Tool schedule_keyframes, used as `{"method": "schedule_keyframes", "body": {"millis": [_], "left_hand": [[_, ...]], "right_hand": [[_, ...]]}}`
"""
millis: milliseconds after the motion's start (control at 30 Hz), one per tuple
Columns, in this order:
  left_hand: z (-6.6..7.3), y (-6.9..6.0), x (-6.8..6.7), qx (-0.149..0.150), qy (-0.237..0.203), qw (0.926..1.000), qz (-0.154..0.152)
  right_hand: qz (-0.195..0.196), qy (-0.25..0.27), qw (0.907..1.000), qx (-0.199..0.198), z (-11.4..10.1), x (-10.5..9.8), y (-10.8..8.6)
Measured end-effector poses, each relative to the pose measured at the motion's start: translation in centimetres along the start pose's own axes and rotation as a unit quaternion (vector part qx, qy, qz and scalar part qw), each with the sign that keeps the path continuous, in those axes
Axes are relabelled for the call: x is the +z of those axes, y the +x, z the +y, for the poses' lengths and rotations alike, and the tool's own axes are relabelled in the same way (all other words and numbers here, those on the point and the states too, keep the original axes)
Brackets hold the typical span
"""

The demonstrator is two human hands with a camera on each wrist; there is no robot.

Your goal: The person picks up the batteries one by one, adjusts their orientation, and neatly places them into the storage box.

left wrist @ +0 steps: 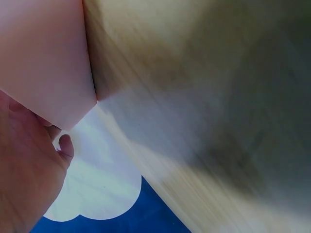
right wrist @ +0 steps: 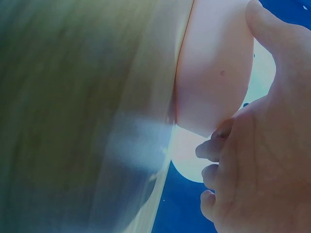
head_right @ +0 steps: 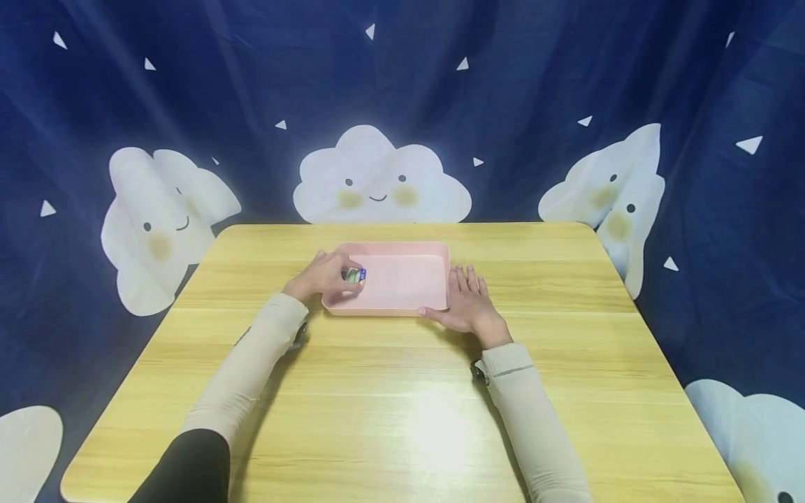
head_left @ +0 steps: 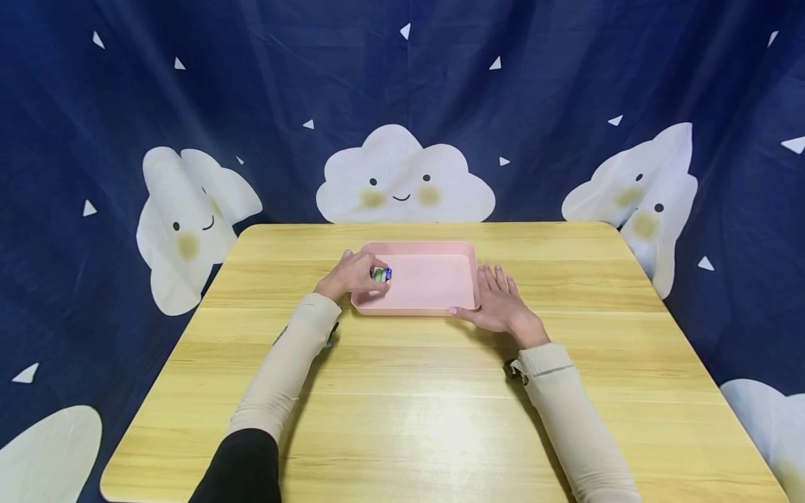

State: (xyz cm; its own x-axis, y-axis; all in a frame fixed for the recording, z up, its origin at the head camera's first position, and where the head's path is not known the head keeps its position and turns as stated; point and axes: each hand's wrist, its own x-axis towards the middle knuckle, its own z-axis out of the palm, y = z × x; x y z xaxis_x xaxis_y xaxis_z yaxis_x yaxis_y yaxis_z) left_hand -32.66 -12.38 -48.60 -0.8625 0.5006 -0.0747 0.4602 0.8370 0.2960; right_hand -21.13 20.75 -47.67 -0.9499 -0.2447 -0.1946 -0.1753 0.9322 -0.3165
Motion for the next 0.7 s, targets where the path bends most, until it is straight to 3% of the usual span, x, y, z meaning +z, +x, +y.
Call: {"method": "schedule_keyframes", "body": {"millis": [233,467,700], "left_hand": [[-0.3,-0.2,0.0,-0.002,-0.017,0.9998,0.009],[-0.9,-0.9,-0.6,0.010,-0.065,0.9966,0.050],[-1.8,-2.4,-2.2,0.017,-0.050,0.9948,0.087]], "right_hand": [[-0.003,0.001,1.0000,-0.002,0.0,0.1,0.0],[-0.005,-0.002,1.0000,-0.002,0.2,0.2,0.1],[-0.005,-0.002,1.0000,0.000,0.2,0.1,0.1]]}}
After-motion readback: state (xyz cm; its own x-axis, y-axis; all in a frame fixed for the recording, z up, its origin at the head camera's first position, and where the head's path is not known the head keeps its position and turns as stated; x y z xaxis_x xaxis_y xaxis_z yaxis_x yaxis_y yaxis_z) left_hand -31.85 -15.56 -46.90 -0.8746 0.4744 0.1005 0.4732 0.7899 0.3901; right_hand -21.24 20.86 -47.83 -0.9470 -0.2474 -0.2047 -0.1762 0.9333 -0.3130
